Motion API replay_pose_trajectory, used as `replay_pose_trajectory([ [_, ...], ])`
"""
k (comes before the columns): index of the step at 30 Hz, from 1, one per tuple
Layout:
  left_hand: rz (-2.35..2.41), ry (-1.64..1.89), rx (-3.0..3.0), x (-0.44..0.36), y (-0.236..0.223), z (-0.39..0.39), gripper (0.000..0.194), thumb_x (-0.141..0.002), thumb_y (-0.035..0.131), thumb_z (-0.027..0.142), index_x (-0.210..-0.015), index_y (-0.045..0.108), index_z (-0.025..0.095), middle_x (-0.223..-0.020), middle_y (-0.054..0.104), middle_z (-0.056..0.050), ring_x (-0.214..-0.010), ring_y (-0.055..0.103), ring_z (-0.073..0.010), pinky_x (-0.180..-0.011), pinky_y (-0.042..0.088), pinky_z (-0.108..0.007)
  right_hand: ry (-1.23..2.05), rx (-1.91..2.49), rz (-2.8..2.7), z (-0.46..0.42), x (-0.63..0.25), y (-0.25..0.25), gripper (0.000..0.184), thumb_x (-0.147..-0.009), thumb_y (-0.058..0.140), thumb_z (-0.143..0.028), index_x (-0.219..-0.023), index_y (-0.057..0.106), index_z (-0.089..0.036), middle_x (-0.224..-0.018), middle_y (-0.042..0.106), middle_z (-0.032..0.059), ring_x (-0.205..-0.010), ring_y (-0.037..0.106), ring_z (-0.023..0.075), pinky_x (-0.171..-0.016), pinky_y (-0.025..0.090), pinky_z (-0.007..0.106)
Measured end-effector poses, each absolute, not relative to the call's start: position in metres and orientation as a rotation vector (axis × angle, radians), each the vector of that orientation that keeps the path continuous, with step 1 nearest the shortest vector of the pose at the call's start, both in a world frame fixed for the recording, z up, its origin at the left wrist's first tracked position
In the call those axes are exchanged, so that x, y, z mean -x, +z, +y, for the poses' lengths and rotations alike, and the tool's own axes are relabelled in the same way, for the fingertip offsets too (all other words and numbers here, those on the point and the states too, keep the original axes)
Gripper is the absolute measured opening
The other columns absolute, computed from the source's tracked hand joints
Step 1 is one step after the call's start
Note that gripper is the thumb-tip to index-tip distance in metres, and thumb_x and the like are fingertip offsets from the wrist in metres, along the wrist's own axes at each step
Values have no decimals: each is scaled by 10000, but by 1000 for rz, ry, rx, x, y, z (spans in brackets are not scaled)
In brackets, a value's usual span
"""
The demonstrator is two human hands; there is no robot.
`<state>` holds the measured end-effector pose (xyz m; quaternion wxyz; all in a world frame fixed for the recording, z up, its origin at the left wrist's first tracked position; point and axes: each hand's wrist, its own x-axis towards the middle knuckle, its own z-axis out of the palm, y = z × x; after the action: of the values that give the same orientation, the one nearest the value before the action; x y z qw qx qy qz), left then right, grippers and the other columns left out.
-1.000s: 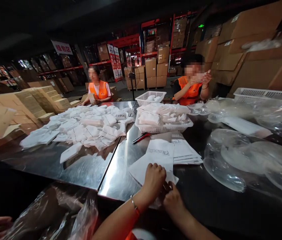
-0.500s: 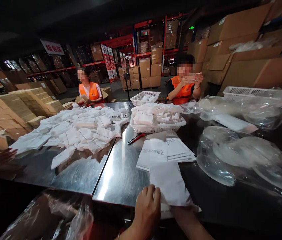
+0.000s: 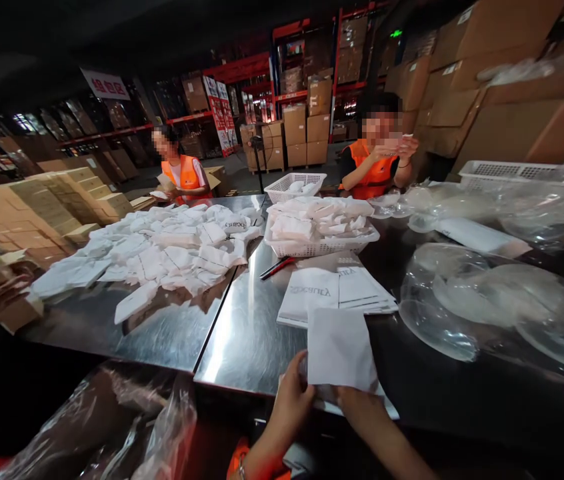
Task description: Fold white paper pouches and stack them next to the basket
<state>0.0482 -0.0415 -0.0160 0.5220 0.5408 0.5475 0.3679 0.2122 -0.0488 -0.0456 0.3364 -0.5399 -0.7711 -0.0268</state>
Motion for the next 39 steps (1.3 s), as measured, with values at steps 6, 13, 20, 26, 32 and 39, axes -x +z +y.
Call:
replay_pose_trajectory([
  [6, 989, 930, -944, -47, -4, -40, 752, -653, 603, 229, -1382, 461, 114, -845, 655, -10, -713, 550, -140, -659, 418, -247, -221, 1133, -2036, -74, -191, -11, 394, -1056, 284, -237, -975, 667, -182, -793, 656, 27, -697, 606, 154, -631, 401, 296],
  [13, 799, 920, -816, -51, 7, -44, 510, -641, 632, 248, -1137, 620, 126, -849, 668, -18, -756, 553, -143, -710, 392, -245, -254, 1068, -1958, -80, -180, -6, 308, -1016, 374, -120, -879, 646, -167, -780, 618, 24, -735, 540, 162, -712, 364, 298],
  [20, 840, 915, -894, -52, 5, -43, 560, -642, 624, 241, -1193, 610, 149, -1028, 698, -46, -966, 611, -217, -906, 433, -332, -323, 1031, -1999, -79, -177, -13, 318, -982, 349, -61, -855, 628, -144, -745, 605, 35, -696, 526, 172, -659, 369, 312],
  [26, 981, 973, -1000, -52, -11, -45, 704, -694, 629, 328, -1362, 510, 141, -1398, 524, -103, -1295, 471, -283, -1131, 317, -414, -335, 943, -1976, -71, -181, -20, 355, -989, 271, -91, -919, 616, -138, -790, 640, 45, -796, 578, 176, -685, 431, 297],
  [32, 1022, 952, -1040, -55, -24, -47, 733, -772, 606, 353, -1440, 420, 115, -1392, 526, -122, -1267, 503, -290, -1120, 346, -422, -200, 966, -1973, -70, -184, -26, 353, -1014, 254, -159, -925, 596, -166, -806, 631, 37, -817, 601, 165, -687, 472, 279],
  [39, 1151, 934, -1172, -44, -26, -38, 842, -812, 604, 483, -1497, 292, 106, -1476, 406, -171, -1219, 518, -275, -960, 487, -370, -107, 1056, -1887, -100, -239, -27, 202, -988, 447, -243, -878, 613, -211, -907, 624, 73, -894, 622, 198, -750, 526, 317],
])
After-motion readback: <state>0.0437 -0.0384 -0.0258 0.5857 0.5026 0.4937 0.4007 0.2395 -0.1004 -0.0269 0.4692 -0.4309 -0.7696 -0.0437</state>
